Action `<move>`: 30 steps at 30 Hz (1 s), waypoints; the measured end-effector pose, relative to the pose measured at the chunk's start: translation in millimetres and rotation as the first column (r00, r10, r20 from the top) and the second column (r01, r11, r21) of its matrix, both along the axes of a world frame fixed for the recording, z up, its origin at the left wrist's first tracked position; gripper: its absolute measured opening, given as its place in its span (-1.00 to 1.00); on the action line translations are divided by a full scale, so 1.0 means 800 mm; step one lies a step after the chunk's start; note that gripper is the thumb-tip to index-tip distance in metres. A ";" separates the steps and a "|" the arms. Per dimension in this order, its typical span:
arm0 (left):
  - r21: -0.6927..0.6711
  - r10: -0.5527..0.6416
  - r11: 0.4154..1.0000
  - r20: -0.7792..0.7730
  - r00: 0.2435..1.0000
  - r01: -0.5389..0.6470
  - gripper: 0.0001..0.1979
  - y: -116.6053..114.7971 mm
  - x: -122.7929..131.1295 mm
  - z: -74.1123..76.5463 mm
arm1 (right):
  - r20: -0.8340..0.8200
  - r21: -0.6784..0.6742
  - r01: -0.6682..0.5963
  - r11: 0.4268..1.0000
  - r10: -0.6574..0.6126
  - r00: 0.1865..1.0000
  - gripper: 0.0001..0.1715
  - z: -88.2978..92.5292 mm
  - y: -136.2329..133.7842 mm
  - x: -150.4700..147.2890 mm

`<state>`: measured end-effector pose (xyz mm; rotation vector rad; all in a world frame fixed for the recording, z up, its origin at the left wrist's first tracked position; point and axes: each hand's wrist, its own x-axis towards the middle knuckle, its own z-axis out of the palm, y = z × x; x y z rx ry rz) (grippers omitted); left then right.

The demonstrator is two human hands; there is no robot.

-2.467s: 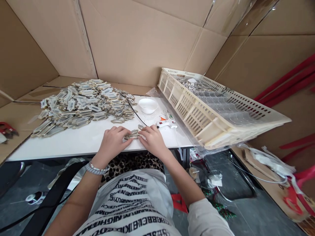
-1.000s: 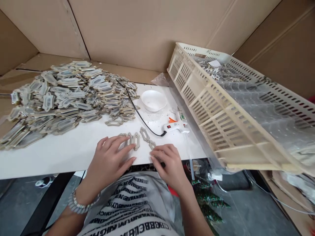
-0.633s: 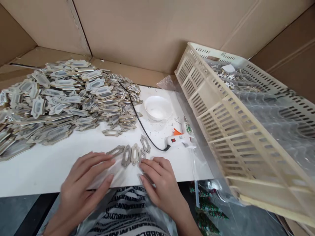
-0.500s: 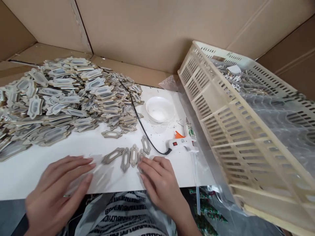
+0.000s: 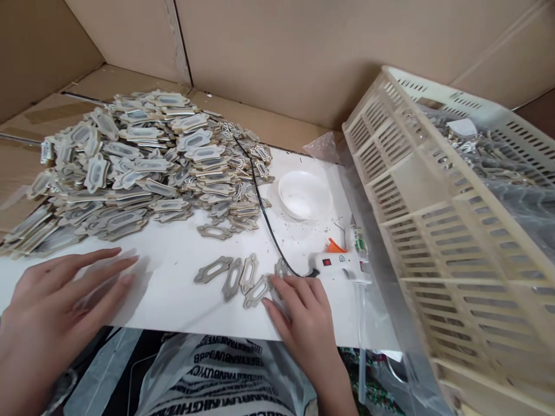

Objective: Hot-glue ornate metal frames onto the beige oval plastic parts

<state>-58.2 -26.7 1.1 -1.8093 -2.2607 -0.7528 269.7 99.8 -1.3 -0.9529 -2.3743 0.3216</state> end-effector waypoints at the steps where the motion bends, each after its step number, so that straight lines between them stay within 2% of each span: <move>1: 0.000 -0.023 1.000 -0.008 1.000 0.023 -0.63 0.003 0.004 0.002 | -0.003 -0.004 -0.009 1.000 0.009 1.000 -0.70 0.000 -0.001 0.000; 5: -0.006 -0.083 0.997 -0.063 0.995 0.083 -0.63 0.010 0.011 0.000 | -0.005 0.000 -0.037 0.999 0.037 0.999 -0.71 0.001 -0.004 -0.005; 11: -0.009 -0.181 0.983 -0.114 0.977 0.181 -0.76 0.014 0.019 -0.003 | 0.005 0.057 0.020 0.998 -0.020 1.000 -0.75 -0.002 -0.004 -0.018; 16: -0.034 -0.163 0.986 -0.100 0.982 0.160 -0.63 0.020 0.028 -0.001 | -0.030 0.054 0.055 0.997 -0.053 0.998 -0.76 0.000 -0.004 -0.021; 21: -0.068 -0.219 0.975 -0.138 0.966 0.212 -0.64 0.030 0.038 -0.004 | -0.014 0.025 -0.007 1.000 0.007 1.000 -0.66 0.003 -0.014 -0.023; 24: -0.045 -0.191 0.982 -0.174 0.966 0.186 -0.66 0.036 0.036 -0.003 | 0.043 0.003 -0.079 0.997 0.079 0.996 -0.61 0.006 -0.018 -0.028; 26: -0.029 -0.156 0.988 -0.140 0.978 0.154 -0.65 0.036 0.030 0.002 | 0.053 -0.015 -0.117 0.993 0.118 0.992 -0.60 0.007 -0.018 -0.031; 30: -0.056 0.043 0.997 -0.020 0.999 -0.044 -0.49 0.028 0.017 0.016 | 0.050 0.009 -0.117 0.993 0.116 0.992 -0.60 0.009 -0.015 -0.034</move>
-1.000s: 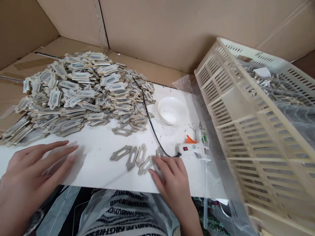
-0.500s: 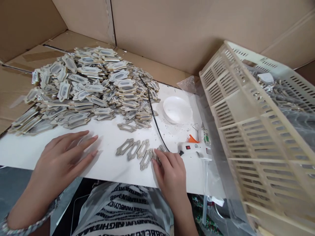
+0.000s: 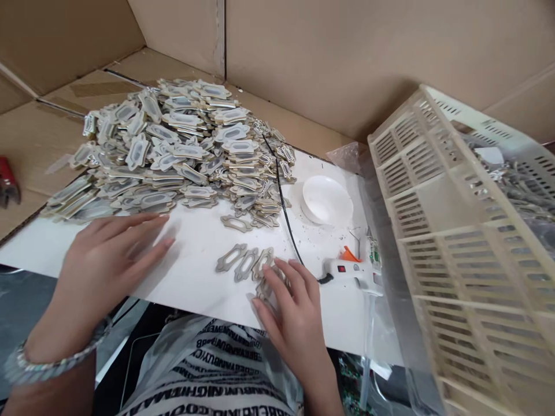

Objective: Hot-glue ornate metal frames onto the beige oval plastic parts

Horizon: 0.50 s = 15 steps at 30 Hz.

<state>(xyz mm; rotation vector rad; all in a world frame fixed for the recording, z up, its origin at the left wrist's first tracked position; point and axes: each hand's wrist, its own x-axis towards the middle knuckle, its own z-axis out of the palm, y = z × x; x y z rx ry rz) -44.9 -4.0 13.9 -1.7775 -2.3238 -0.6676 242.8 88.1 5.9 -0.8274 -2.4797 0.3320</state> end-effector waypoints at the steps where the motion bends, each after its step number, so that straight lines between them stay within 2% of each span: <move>1: -0.017 0.051 0.999 0.012 0.999 -0.051 -0.45 -0.002 -0.002 0.003 | 0.000 0.010 0.006 1.000 -0.006 1.000 -0.61 0.001 0.001 0.000; 5: -0.090 0.111 0.990 0.027 0.993 -0.109 -0.38 0.002 -0.002 0.006 | -0.016 0.019 -0.012 1.000 0.012 1.000 -0.64 0.008 0.004 -0.004; 9: -0.178 0.147 0.974 0.040 0.988 -0.138 -0.41 0.016 0.003 0.008 | -0.026 0.008 -0.062 0.998 0.063 0.998 -0.65 0.014 0.004 -0.011; 15: -0.330 0.243 0.922 0.092 0.966 -0.201 -0.49 0.042 0.007 0.030 | -0.022 -0.015 -0.081 0.997 0.080 0.997 -0.66 0.011 0.005 -0.010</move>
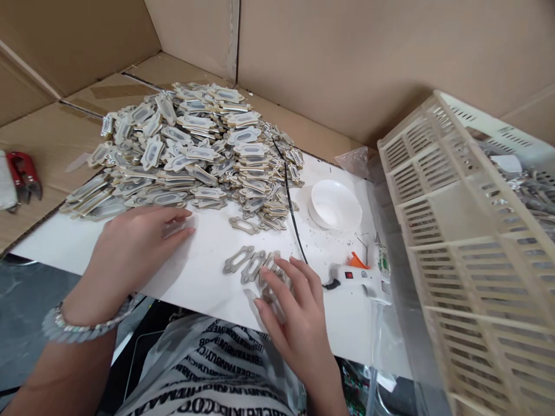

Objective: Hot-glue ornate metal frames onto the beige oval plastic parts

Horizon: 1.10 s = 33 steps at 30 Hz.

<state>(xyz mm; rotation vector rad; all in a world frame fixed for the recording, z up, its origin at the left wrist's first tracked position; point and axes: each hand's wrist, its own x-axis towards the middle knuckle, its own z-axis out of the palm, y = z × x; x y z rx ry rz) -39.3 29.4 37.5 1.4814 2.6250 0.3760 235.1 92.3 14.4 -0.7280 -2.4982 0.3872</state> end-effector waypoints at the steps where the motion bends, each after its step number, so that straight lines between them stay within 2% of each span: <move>1: -0.030 0.007 1.000 0.018 1.000 -0.006 -0.51 0.005 0.000 0.004 | 0.000 -0.005 0.005 1.000 -0.005 1.000 -0.65 -0.001 0.000 0.001; 4: -0.121 0.008 0.993 0.075 0.997 0.001 -0.58 0.018 -0.004 0.014 | -0.011 -0.019 0.015 1.000 -0.016 1.000 -0.65 -0.002 0.001 0.003; 8: -0.211 -0.024 0.976 0.171 0.985 0.061 -0.64 0.027 -0.018 0.016 | -0.018 -0.035 0.016 0.999 -0.017 1.000 -0.63 -0.003 0.001 0.005; 13: -0.263 -0.071 0.956 0.228 0.971 0.131 -0.60 0.031 -0.030 0.013 | -0.037 -0.031 0.024 0.999 -0.025 0.999 -0.64 -0.005 0.001 0.008; 18: -0.318 -0.101 0.932 0.231 0.968 0.173 -0.58 0.043 -0.031 0.018 | -0.086 -0.038 0.022 0.999 -0.026 0.996 -0.64 -0.004 0.003 0.011; 22: -0.322 -0.123 0.927 0.224 0.967 0.192 -0.58 0.046 -0.030 0.022 | -0.128 -0.025 0.044 0.999 -0.046 0.991 -0.66 -0.005 0.005 0.013; 33: -0.282 -0.114 0.942 0.246 0.963 0.183 -0.61 0.032 -0.028 0.019 | -0.137 -0.028 0.066 0.997 -0.069 0.988 -0.67 -0.005 0.005 0.014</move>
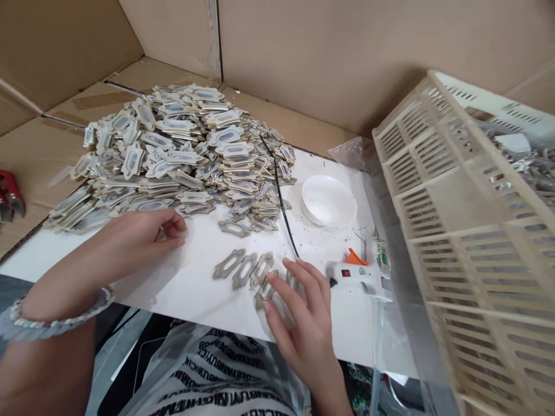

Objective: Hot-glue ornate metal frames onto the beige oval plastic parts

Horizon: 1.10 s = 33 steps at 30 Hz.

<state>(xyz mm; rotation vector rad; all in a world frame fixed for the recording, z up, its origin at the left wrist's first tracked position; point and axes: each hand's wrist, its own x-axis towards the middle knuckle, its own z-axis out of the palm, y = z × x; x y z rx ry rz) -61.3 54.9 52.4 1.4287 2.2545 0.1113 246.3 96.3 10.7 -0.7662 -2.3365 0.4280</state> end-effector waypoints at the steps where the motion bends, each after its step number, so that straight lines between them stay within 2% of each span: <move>1: 0.003 0.000 1.000 0.008 1.000 0.000 -0.59 0.000 0.000 -0.001 | -0.002 -0.003 0.001 1.000 -0.001 1.000 -0.67 0.000 0.000 0.000; 5: 0.006 0.007 1.000 0.031 0.999 -0.008 -0.54 0.001 0.002 -0.001 | -0.009 -0.010 0.006 1.000 -0.007 1.000 -0.66 -0.001 0.000 0.000; 11: 0.050 0.017 0.999 0.050 0.999 -0.019 -0.58 -0.003 0.008 0.004 | -0.020 -0.034 0.005 0.999 -0.006 1.000 -0.65 -0.001 0.002 -0.001; 16: 0.142 0.071 0.987 0.053 0.996 -0.078 -0.55 -0.005 0.008 0.007 | -0.067 -0.065 0.019 0.998 -0.023 0.998 -0.66 -0.001 0.002 0.000; 18: 0.255 0.148 0.951 0.113 0.983 -0.173 -0.57 -0.007 0.013 0.009 | -0.105 -0.080 0.040 0.996 -0.048 0.993 -0.68 0.000 0.003 -0.001; 19: 0.326 0.201 0.911 0.186 0.962 -0.253 -0.59 -0.008 0.019 0.010 | -0.133 -0.091 0.055 0.994 -0.067 0.989 -0.68 0.000 0.004 -0.002; 21: 0.426 0.271 0.787 0.411 0.871 -0.446 -0.63 -0.009 0.038 0.012 | -0.201 -0.132 0.078 0.988 -0.103 0.974 -0.70 0.004 0.006 -0.006; 22: 0.429 0.268 0.741 0.516 0.814 -0.516 -0.64 -0.008 0.049 0.013 | -0.241 -0.164 0.078 0.983 -0.117 0.964 -0.70 0.006 0.007 -0.010; 24: 0.396 0.197 0.702 0.690 0.696 -0.592 -0.67 -0.003 0.075 0.012 | -0.324 -0.256 0.053 0.965 -0.138 0.936 -0.70 0.012 0.008 -0.018; 26: 0.321 0.116 0.719 0.819 0.562 -0.616 -0.71 0.003 0.100 0.008 | -0.410 -0.369 0.002 0.929 -0.165 0.897 -0.71 0.018 0.008 -0.027; 28: 0.264 0.073 0.750 0.878 0.472 -0.606 -0.71 0.010 0.120 0.003 | -0.478 -0.473 -0.073 0.878 -0.186 0.859 -0.74 0.021 0.008 -0.035; 31: 0.229 0.044 0.787 0.905 0.424 -0.572 -0.70 0.014 0.137 -0.005 | -0.529 -0.581 -0.180 0.793 -0.200 0.825 -0.74 0.022 0.009 -0.042; 33: 0.217 0.026 0.813 0.913 0.406 -0.541 -0.68 0.014 0.141 -0.007 | -0.531 -0.615 -0.206 0.761 -0.206 0.822 -0.75 0.021 0.011 -0.043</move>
